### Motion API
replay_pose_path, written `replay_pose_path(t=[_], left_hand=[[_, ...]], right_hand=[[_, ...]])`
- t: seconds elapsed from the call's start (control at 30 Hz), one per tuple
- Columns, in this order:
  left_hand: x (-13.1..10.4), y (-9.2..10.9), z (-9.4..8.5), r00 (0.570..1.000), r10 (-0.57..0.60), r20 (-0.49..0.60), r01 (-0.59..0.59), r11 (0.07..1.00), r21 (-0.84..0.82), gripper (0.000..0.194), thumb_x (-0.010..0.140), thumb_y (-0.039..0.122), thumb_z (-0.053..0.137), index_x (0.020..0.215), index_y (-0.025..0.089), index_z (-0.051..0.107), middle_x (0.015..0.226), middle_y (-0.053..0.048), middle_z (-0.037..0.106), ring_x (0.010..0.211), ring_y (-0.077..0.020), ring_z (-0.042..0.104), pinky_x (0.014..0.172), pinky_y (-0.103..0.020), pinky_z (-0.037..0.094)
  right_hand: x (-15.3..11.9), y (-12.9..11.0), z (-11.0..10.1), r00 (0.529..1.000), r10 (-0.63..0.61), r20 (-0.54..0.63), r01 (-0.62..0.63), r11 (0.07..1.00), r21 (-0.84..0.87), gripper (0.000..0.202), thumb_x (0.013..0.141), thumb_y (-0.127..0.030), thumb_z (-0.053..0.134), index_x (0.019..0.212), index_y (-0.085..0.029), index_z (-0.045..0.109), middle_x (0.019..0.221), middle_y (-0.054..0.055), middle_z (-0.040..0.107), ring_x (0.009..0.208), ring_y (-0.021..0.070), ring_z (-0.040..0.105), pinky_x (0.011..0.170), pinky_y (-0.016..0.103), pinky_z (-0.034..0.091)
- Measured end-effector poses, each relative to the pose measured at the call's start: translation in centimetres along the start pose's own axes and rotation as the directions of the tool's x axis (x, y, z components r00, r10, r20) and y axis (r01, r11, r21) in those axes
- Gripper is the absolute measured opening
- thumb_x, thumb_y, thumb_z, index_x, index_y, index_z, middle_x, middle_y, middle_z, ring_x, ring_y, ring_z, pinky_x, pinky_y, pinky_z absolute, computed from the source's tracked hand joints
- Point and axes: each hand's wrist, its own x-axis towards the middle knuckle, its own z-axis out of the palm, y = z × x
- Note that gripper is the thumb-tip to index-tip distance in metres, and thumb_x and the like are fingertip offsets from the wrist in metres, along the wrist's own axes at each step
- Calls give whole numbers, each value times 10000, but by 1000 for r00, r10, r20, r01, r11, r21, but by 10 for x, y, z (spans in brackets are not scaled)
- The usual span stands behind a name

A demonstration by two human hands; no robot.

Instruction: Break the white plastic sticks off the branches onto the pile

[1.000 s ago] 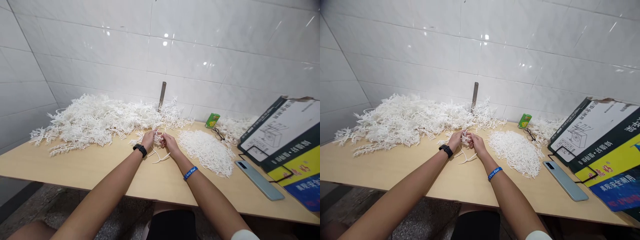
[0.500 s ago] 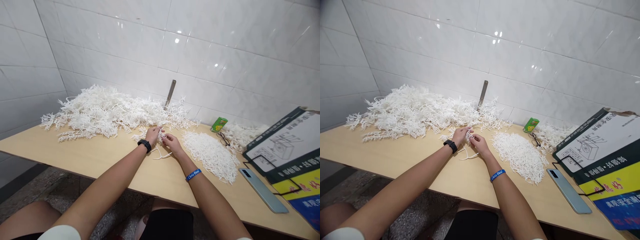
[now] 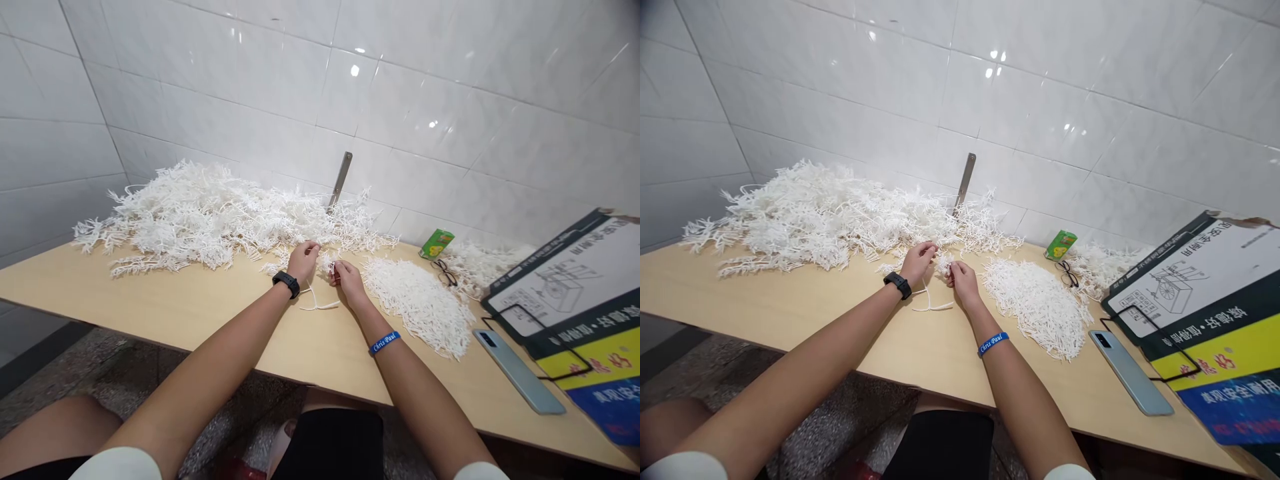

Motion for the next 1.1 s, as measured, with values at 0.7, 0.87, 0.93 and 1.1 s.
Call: replay_pose_path(t=[0.7, 0.87, 0.93, 1.1], left_hand=[[-13, 7, 6, 946, 9, 325, -48, 993, 112, 274, 750, 418, 582, 688, 153, 614, 556, 41, 466, 549, -112, 402, 543, -241, 304], [-11, 6, 5, 936, -20, 351, 10, 1000, 29, 296, 730, 423, 607, 646, 139, 599, 572, 36, 493, 572, -109, 442, 573, -236, 344], [-10, 4, 5, 932, -38, 361, 42, 999, -4, 275, 725, 403, 609, 668, 134, 605, 589, 28, 524, 584, -113, 475, 585, -236, 370], [-9, 1, 8, 920, -77, 385, 116, 990, -79, 233, 707, 357, 639, 719, 125, 629, 633, -3, 594, 626, -138, 552, 608, -247, 431]], right_hand=[[2, 1, -10, 992, -117, -54, 103, 971, -216, 346, 763, -469, 583, 560, -203, 493, 531, -32, 450, 554, 124, 421, 541, 252, 364], [5, 3, -8, 999, -46, -8, 45, 996, -82, 383, 725, -559, 605, 629, -200, 515, 604, -21, 474, 541, 115, 455, 517, 257, 424], [5, 3, -8, 1000, -30, 4, 30, 999, -43, 400, 703, -572, 632, 634, -197, 512, 612, -19, 478, 534, 110, 460, 508, 258, 427], [6, 5, -8, 1000, -2, 11, 2, 1000, 21, 426, 664, -585, 672, 638, -199, 495, 617, -17, 493, 521, 107, 463, 490, 261, 419]])
